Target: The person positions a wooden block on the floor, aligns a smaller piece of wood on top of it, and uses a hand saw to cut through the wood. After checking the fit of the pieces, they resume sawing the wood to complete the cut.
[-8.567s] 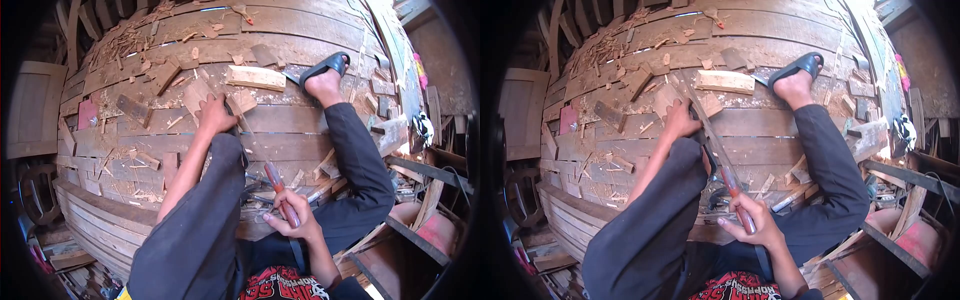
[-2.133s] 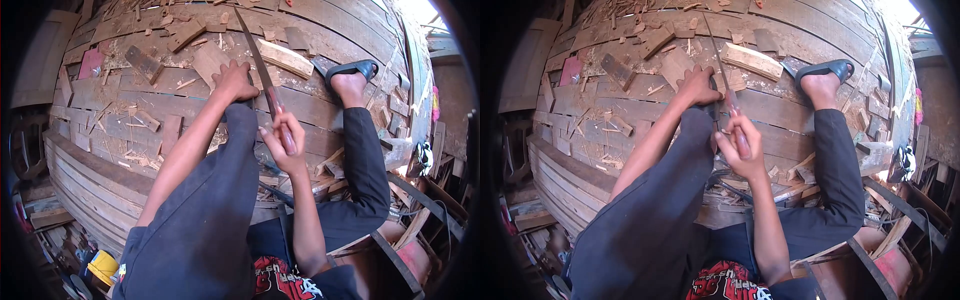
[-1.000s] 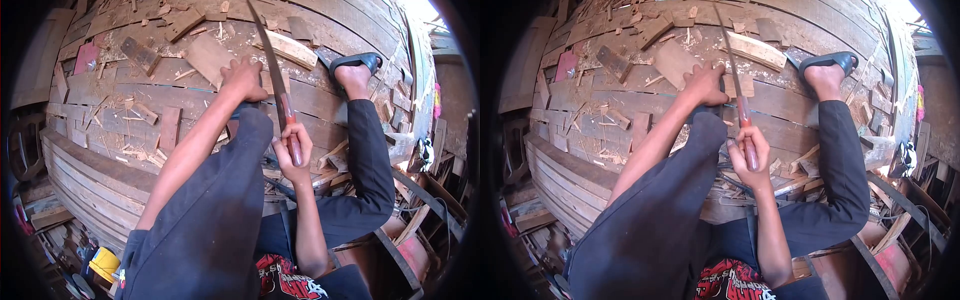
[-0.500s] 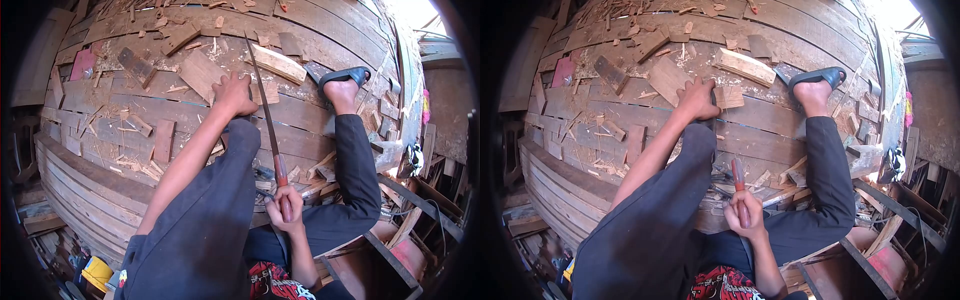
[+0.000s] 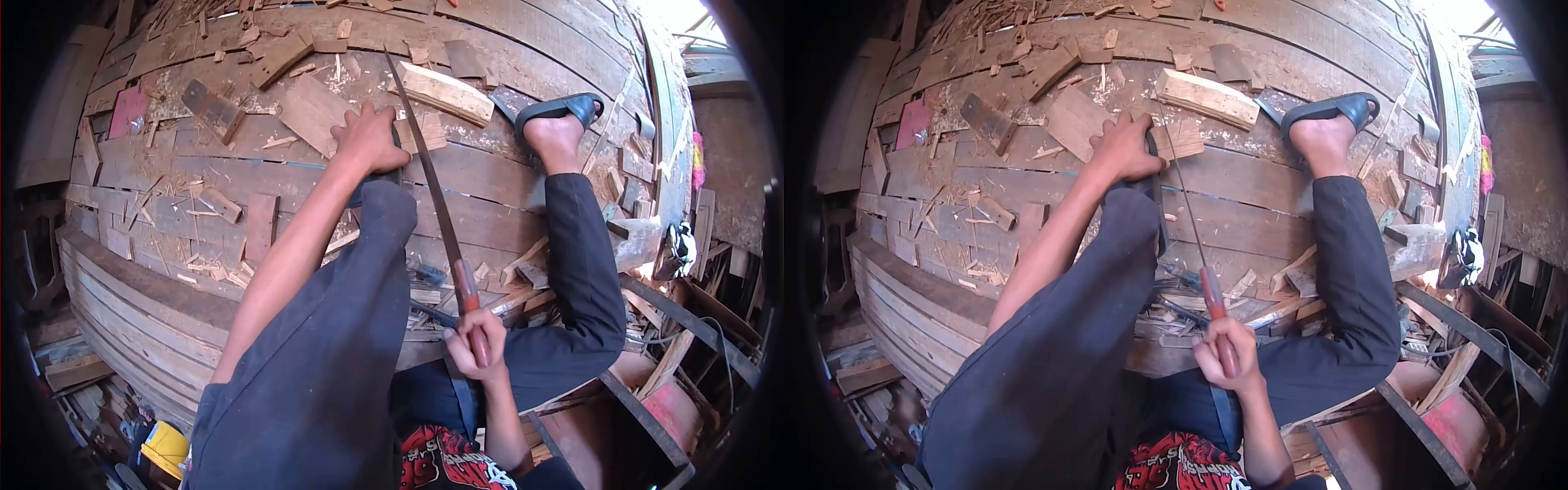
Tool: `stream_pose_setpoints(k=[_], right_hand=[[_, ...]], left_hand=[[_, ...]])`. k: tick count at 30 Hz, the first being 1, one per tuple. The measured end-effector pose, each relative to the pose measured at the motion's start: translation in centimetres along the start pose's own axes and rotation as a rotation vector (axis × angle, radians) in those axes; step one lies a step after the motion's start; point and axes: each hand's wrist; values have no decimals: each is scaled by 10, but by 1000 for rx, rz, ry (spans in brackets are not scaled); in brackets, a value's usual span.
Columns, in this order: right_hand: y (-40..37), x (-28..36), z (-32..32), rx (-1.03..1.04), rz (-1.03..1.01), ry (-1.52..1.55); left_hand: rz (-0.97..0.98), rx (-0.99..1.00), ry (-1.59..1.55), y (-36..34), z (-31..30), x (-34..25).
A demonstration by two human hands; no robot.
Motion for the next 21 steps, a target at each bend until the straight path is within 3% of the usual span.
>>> stream_pose_setpoints(k=[3, 5, 8, 10, 11, 16, 18, 21], right_hand=[[9, -4, -3, 4, 9, 69], [69, -3, 14, -16, -145, -6], [118, -17, 31, -40, -39, 136], [114, -21, 32, -45, 23, 158], [96, -11, 28, -51, -79, 64], [-8, 6, 8, 1, -5, -46], [11, 0, 15, -26, -98, -52], [104, -27, 41, -69, -170, 65]], left_hand=[[2, 12, 28, -2, 1, -3], [-9, 22, 56, -2, -3, -10], [-37, 29, 77, -3, -1, -14], [-60, 11, 54, -1, -2, -15], [-51, 24, 52, -1, -3, -15], [-24, 19, 55, -3, -2, -11], [-36, 13, 61, -4, -2, -12], [-35, 0, 47, -2, -2, -14]])
Point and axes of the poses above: each hand's wrist, its own y-axis towards the middle knuckle, its own z-axis out of the palm, x = y × z, and after that the axes turned 6 degrees about -z, right-handed
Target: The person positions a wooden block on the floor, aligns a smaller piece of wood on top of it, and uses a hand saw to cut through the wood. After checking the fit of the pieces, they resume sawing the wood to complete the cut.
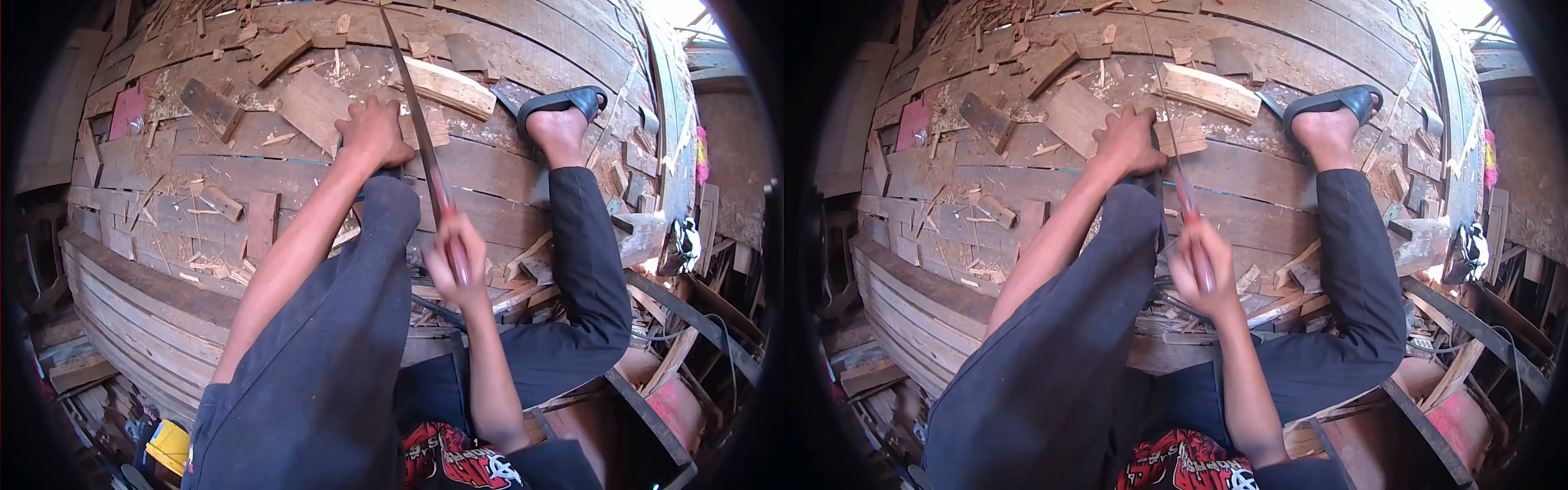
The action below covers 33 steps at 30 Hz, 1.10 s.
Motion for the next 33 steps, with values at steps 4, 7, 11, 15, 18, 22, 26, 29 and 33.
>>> stream_pose_setpoints(k=[4, 7, 11, 15, 18, 22, 26, 29, 33], right_hand=[[20, 1, -5, -22, 146, 77], [-58, 30, -26, -6, 91, -112], [-101, 57, -41, 72, 122, -120], [-1, 5, -13, 32, 82, -30], [28, 8, -4, 31, 205, 101], [-55, 30, -19, 17, 77, -105], [-111, 65, -34, 12, 121, -125], [-49, 24, -24, 6, 5, -111], [22, 5, -3, 50, 118, 31]], left_hand=[[-16, 24, -22, 0, -2, 5], [-5, 11, -27, 2, -1, 5], [-1, 20, -15, 2, 0, 5], [-7, 0, -3, 2, 1, 3], [-13, 19, -19, 3, -2, 6], [4, 13, -40, 7, -1, 9], [20, -1, -6, 4, 4, 11], [18, -8, -8, 3, 1, 6], [-5, 7, -37, 2, -4, 7]])
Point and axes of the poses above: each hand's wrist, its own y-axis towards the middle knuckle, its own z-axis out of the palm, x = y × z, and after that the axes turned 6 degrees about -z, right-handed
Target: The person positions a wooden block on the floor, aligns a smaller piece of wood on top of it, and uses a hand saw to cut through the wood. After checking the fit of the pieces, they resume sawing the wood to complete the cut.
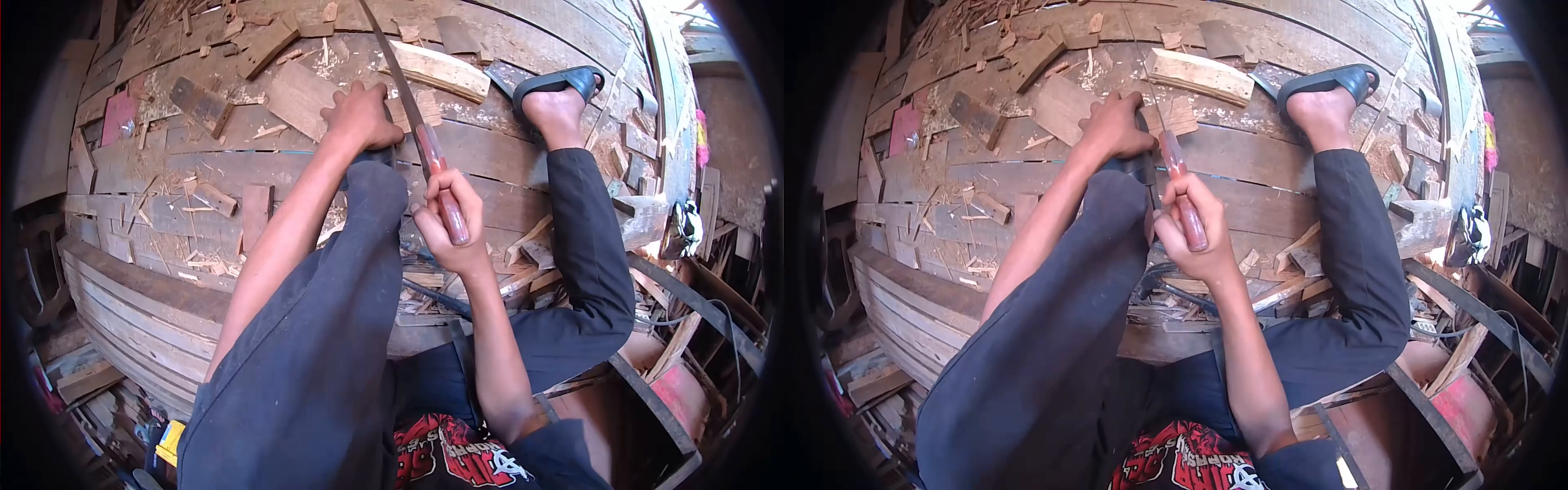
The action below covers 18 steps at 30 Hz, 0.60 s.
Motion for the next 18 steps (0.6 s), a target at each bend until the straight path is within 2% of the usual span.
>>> stream_pose_setpoints(k=[1, 4, 5, 8, 11, 14, 18], right_hand=[[3, 3, 0, 11, 55, 35], [-74, 27, -16, -30, -72, -153], [-107, 35, -24, -1, -32, -142], [-136, 55, -31, 53, 32, -139], [-73, 25, -13, 42, -64, -140], [-20, 11, -1, 71, 27, -57], [-56, 27, -20, 9, -11, -86]], left_hand=[[0, 1, -4, -1, -1, 0], [-10, 17, -11, 4, 2, 0], [-2, 13, -8, 2, 3, 1], [7, 0, 10, -1, 6, 3], [8, -37, 2, 4, 7, 1], [-36, -67, -46, 17, 12, 7], [-25, 17, -22, 20, 4, 7]])
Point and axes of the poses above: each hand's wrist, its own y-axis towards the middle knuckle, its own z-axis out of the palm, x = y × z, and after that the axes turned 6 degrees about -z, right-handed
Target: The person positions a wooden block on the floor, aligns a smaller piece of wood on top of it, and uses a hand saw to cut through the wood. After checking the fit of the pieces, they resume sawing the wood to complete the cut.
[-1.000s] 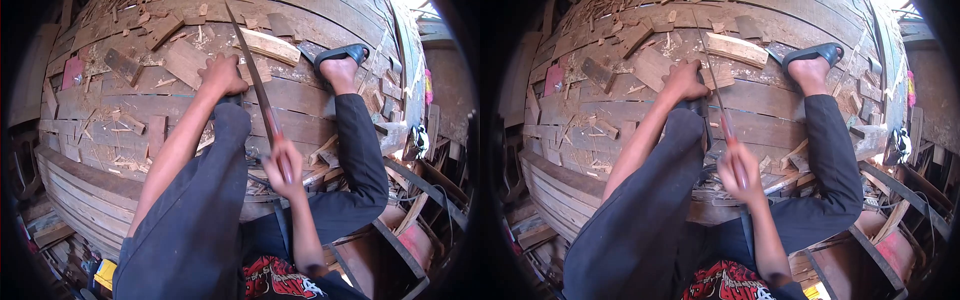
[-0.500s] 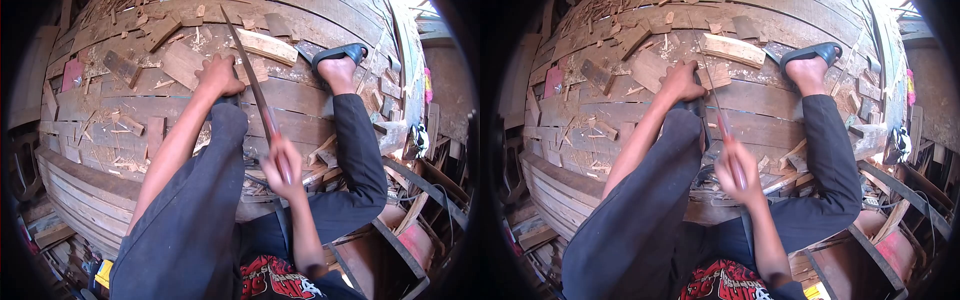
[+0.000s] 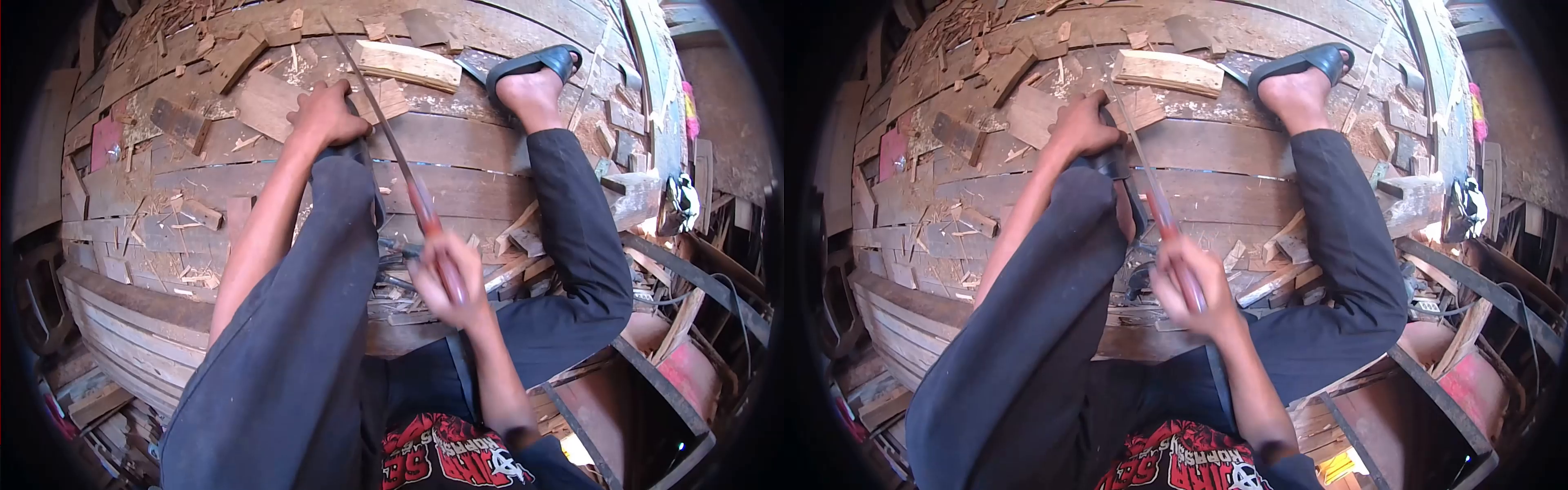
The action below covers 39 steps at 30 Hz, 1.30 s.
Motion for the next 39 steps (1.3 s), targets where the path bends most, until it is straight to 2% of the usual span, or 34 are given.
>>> stream_pose_setpoints(k=[4, 6, 9, 12, 15, 17, 20, 22, 24, 25, 28, 29, 30, 32, 35, 36, 38, 39], right_hand=[[-98, 29, -24, 31, -23, -24], [-106, 27, -25, 25, -33, -39], [-22, -1, -2, 30, -96, -21], [67, -37, 21, -41, 43, 185], [56, -26, 9, -9, 61, 146], [10, -6, -2, -1, -36, -36], [-83, 20, -12, 6, -16, -99], [-78, 21, -7, -9, -23, -55], [-20, -4, 9, -43, -105, -59], [22, -23, 17, -25, -96, -8], [62, -22, 20, -37, 4, 126], [66, -17, 16, -46, 49, 157], [47, -11, 10, -48, 10, 101], [-36, -2, 0, -80, -18, -75], [-104, 23, -13, -25, 20, -21], [-108, 22, -10, -56, 14, 15], [-50, -2, 6, -63, -94, -116], [-9, -21, 15, -78, -97, -32]], left_hand=[[10, -13, 3, -5, -2, -1], [12, -18, 22, -6, -1, 2], [33, -36, -10, 0, 3, 3], [14, -10, 12, -2, 0, 1], [13, -8, -2, -8, 0, 1], [11, -20, -34, -8, -3, -2], [27, -83, 35, -7, 3, 1], [26, -81, 32, -9, 4, 2], [37, -84, 32, -7, 3, -1], [24, -89, 25, -8, 4, -1], [2, -48, 16, -9, -2, -3], [-1, -36, 19, -9, -3, -3], [4, -39, 9, -6, -4, -5], [-6, -32, -8, -2, 0, -2], [31, -73, 23, -7, 2, 0], [25, -51, 32, -10, 5, 1], [23, -36, 33, -8, -1, -5], [12, -41, 18, -7, -2, -7]])
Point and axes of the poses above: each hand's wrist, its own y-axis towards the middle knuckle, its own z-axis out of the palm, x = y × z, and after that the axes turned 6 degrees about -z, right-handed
